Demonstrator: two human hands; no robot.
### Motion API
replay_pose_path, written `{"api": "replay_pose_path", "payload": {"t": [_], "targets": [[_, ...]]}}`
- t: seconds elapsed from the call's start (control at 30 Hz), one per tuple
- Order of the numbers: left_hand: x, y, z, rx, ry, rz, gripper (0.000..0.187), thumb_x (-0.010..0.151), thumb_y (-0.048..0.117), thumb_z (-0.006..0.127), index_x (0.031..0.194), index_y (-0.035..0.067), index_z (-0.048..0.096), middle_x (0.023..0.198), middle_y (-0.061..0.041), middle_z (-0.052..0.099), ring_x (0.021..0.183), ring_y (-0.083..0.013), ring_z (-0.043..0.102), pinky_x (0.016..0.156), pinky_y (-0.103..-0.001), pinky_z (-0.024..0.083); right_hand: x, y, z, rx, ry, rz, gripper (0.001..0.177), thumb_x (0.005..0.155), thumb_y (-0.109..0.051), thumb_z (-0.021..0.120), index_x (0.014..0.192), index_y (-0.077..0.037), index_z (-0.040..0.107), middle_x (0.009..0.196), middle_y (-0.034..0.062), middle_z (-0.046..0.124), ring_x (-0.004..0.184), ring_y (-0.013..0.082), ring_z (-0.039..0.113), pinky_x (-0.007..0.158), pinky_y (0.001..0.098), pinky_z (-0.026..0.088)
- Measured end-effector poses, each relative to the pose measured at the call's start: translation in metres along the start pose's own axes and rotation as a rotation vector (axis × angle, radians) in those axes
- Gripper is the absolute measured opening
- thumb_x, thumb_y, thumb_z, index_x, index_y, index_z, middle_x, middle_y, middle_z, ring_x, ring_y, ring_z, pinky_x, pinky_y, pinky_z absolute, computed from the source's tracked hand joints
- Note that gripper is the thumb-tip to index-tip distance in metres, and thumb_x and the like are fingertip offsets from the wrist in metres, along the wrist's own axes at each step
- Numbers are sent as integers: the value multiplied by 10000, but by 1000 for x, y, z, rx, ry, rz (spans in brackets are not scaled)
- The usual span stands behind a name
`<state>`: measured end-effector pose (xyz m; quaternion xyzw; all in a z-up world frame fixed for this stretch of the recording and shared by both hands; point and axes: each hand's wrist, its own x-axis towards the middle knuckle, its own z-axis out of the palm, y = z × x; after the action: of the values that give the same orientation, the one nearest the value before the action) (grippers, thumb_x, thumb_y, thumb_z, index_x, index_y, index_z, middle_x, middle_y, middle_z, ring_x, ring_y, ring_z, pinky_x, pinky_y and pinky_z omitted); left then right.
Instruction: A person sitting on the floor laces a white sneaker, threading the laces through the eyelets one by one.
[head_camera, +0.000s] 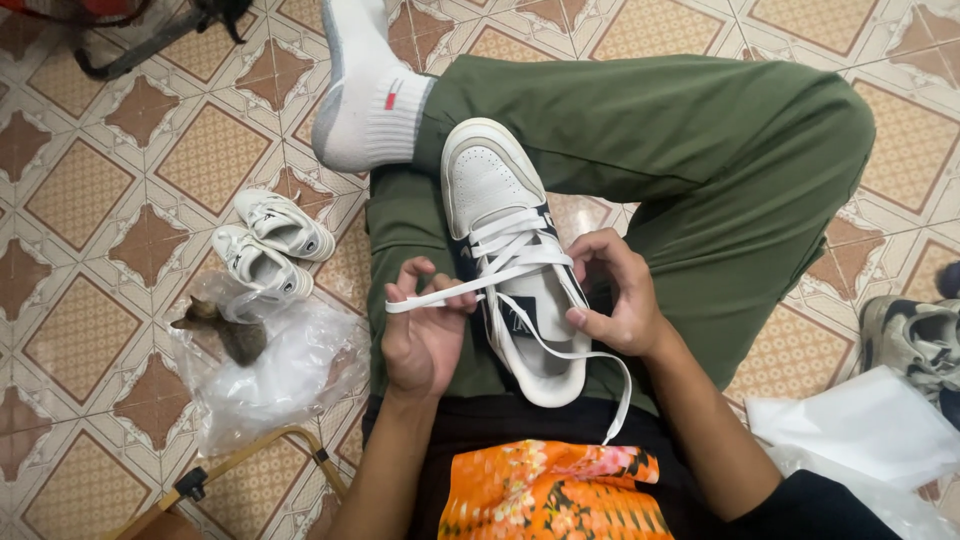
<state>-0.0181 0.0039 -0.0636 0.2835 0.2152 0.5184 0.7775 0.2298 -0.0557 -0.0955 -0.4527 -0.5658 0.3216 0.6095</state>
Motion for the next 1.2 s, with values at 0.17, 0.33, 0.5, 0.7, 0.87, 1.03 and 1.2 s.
{"api": "replay_pose_path", "payload": {"t": [0.17, 0.33, 0.5, 0.7, 0.87, 1.03, 1.2], "targets": [[2, -2, 3, 21, -30, -2, 482, 1045, 572, 443, 1187, 113, 409, 674, -12, 390, 746, -202, 514, 738, -312, 433, 1, -1, -1, 3, -6, 2, 687, 678, -470, 870, 1117, -5, 620, 736, 87, 622, 598, 182, 598, 572, 335, 524], [3, 3, 11, 140, 186, 31, 210, 1057, 296, 540, 1098, 102, 471, 673, 65, 292, 600, -91, 386, 598, -238, 365, 3, -5, 0, -17, -13, -9, 677, 688, -468, 870, 1118, -10, 617, 738, 83, 628, 595, 184, 598, 572, 339, 514], [4, 25, 20, 284, 364, 79, 114, 1020, 118, 623, 998, 101, 513, 606, 89, 263, 520, -43, 320, 528, -183, 329, 1, -2, 0, -14, -20, 10, 700, 664, -465, 887, 1134, -13, 633, 741, 77, 638, 600, 177, 596, 581, 335, 512], [0, 42, 10, 911, 507, 444, 322, 864, 94, 879, 882, 72, 558, 567, 0, 495, 541, -27, 406, 566, -148, 357, 3, -4, 1, -14, -13, 13, 699, 656, -470, 891, 1128, -18, 643, 735, 69, 647, 594, 172, 599, 574, 330, 504], [-4, 38, -4, 1087, 506, 548, 341, 863, 168, 908, 915, 78, 583, 512, -16, 488, 498, -29, 324, 563, -131, 291, 8, -8, 0, -11, -15, 0, 691, 670, -464, 889, 1130, -12, 640, 737, 68, 635, 593, 178, 581, 560, 334, 504], [-7, 41, 11, 156, 264, 182, 302, 1096, 497, 435, 1097, 198, 480, 600, 96, 317, 597, -86, 440, 897, -329, 478, 8, -8, -1, 24, -21, 3, 685, 676, -434, 886, 1141, 0, 631, 741, 77, 624, 603, 181, 576, 561, 337, 518], [-5, 40, 26, 168, 138, 178, 383, 1054, 567, 454, 1121, 190, 447, 614, 93, 278, 579, -70, 368, 882, -327, 435, 9, -10, -2, 33, -24, -11, 716, 670, -431, 895, 1159, 9, 614, 749, 83, 620, 612, 181, 576, 562, 331, 521]]}}
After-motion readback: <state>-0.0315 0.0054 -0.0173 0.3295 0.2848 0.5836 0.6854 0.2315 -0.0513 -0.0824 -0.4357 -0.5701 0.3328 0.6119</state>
